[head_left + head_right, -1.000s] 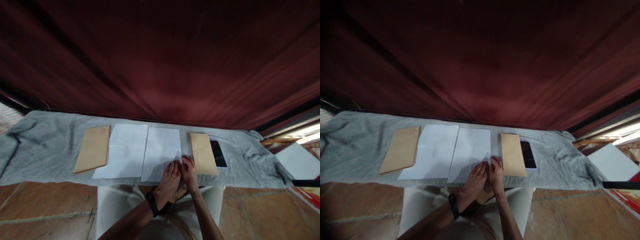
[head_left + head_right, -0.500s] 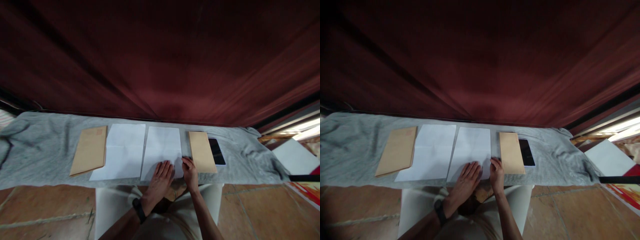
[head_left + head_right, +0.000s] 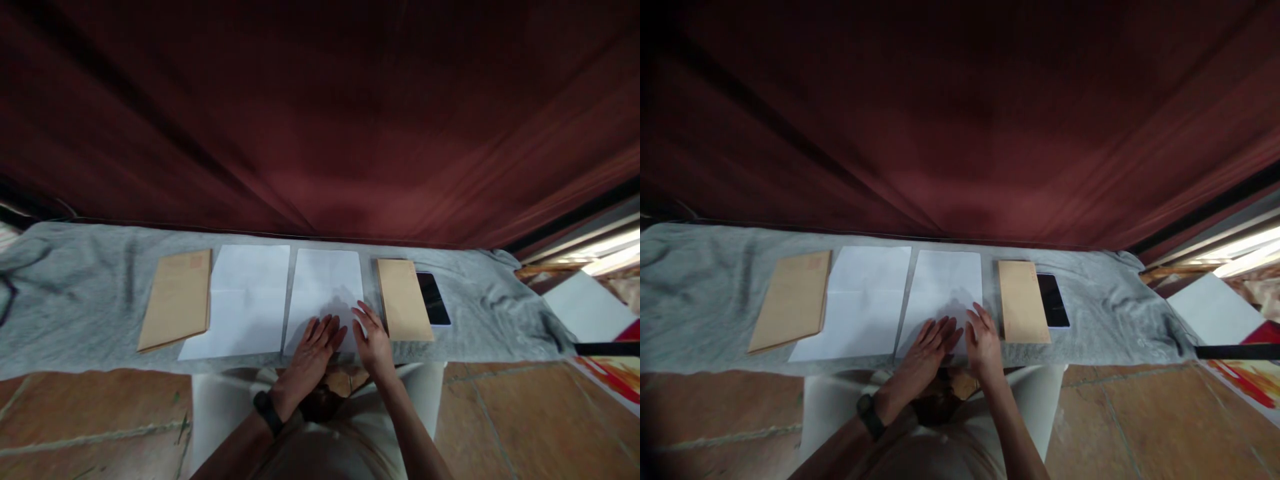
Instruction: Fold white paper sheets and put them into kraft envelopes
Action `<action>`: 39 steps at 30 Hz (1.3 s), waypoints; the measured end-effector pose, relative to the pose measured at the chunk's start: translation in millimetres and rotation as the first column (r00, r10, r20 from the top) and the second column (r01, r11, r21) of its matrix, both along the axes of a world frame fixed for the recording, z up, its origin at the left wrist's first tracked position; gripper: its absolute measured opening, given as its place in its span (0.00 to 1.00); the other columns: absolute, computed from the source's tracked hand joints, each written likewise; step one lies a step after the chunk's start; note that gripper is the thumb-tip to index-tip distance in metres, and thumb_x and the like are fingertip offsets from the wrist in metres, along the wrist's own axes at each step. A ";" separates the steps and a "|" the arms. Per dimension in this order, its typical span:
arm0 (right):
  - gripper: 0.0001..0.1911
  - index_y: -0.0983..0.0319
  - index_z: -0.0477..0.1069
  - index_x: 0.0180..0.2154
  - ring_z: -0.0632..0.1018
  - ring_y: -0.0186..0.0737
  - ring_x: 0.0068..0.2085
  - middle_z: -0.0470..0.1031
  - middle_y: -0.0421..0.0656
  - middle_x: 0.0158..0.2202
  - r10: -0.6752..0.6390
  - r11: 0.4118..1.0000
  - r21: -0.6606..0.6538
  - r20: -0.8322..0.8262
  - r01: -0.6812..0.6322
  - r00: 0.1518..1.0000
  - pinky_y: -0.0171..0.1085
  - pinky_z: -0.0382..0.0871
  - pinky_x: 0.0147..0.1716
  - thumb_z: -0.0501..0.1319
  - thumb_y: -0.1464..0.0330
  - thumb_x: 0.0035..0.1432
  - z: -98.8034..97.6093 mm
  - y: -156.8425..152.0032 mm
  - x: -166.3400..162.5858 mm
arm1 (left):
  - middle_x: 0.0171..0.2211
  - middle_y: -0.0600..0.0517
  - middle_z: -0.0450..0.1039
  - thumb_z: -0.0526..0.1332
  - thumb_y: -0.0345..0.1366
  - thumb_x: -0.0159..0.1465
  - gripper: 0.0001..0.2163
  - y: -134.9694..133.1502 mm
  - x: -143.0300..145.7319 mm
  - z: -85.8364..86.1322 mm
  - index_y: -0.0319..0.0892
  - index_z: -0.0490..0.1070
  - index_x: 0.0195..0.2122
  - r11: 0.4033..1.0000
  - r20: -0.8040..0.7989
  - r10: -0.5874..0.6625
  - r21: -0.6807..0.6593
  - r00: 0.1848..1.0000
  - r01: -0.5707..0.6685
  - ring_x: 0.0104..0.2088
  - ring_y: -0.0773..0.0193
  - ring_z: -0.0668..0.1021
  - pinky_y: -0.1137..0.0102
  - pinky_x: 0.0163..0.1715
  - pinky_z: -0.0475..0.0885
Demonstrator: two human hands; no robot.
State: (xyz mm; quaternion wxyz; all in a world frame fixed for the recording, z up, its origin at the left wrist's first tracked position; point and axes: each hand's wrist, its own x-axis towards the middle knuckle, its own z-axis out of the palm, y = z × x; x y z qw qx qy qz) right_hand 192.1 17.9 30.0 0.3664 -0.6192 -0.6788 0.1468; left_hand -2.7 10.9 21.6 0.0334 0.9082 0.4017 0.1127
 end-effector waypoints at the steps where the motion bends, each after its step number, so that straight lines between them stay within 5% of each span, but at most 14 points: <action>1: 0.19 0.58 0.73 0.57 0.73 0.47 0.62 0.71 0.48 0.62 0.030 1.000 -0.009 -0.015 -0.030 0.999 0.50 0.70 0.61 0.52 0.66 0.70 -0.5 3.8 -6.7 | 0.70 0.48 0.59 0.51 0.23 0.68 0.28 0.2 -0.2 -0.1 0.49 0.58 0.69 1.000 -0.005 0.000 -0.002 1.000 0.000 0.70 0.56 0.60 0.50 0.69 0.55; 6: 0.22 0.60 0.70 0.61 0.65 0.47 0.68 0.66 0.48 0.66 0.069 0.997 -0.024 0.034 -0.068 0.997 0.53 0.65 0.65 0.50 0.68 0.71 -16.8 24.8 -29.0 | 0.67 0.44 0.65 0.51 0.25 0.68 0.23 -3.1 -1.0 0.1 0.40 0.65 0.64 0.998 -0.021 0.038 -0.051 0.999 -0.039 0.70 0.55 0.61 0.50 0.69 0.56; 11: 0.24 0.60 0.66 0.64 0.62 0.49 0.69 0.62 0.49 0.69 0.061 0.998 -0.027 0.153 -0.057 0.986 0.55 0.62 0.66 0.51 0.70 0.70 -27.2 29.1 -28.0 | 0.70 0.42 0.59 0.57 0.35 0.67 0.28 0.9 -6.8 10.1 0.39 0.58 0.68 0.981 0.119 0.019 -0.194 0.993 0.005 0.70 0.56 0.60 0.53 0.69 0.58; 16: 0.29 0.63 0.59 0.68 0.59 0.47 0.71 0.59 0.49 0.70 0.095 0.995 -0.002 0.254 -0.098 0.962 0.53 0.58 0.68 0.49 0.75 0.67 -25.8 43.6 -35.4 | 0.70 0.41 0.57 0.46 0.31 0.72 0.25 44.3 8.0 16.4 0.35 0.54 0.70 0.967 0.277 0.244 -0.147 0.929 -0.210 0.72 0.57 0.57 0.54 0.69 0.60; 21: 0.31 0.67 0.54 0.70 0.58 0.47 0.71 0.58 0.52 0.71 0.055 0.998 -0.003 0.412 -0.059 0.910 0.54 0.53 0.70 0.47 0.76 0.67 -28.0 66.1 -50.0 | 0.70 0.38 0.56 0.46 0.41 0.74 0.26 100.9 27.1 4.0 0.32 0.55 0.69 0.961 0.202 0.275 -0.072 0.940 -0.266 0.72 0.52 0.56 0.51 0.69 0.57; 25: 0.30 0.62 0.54 0.70 0.58 0.46 0.71 0.57 0.48 0.71 0.086 0.996 -0.026 0.488 -0.085 0.869 0.52 0.52 0.69 0.47 0.76 0.68 -28.9 74.8 -45.4 | 0.70 0.34 0.54 0.47 0.49 0.73 0.31 114.3 25.0 -9.6 0.29 0.55 0.69 0.936 0.150 0.353 -0.040 0.923 -0.351 0.72 0.48 0.55 0.49 0.69 0.56; 39: 0.26 0.61 0.59 0.69 0.59 0.49 0.71 0.57 0.49 0.71 0.061 0.998 -0.033 0.500 -0.052 0.864 0.52 0.51 0.69 0.48 0.62 0.74 -29.0 162.4 -23.3 | 0.72 0.34 0.50 0.47 0.37 0.72 0.27 136.1 31.3 -19.0 0.30 0.52 0.70 0.862 0.156 0.502 -0.008 0.851 -0.507 0.73 0.47 0.51 0.47 0.69 0.52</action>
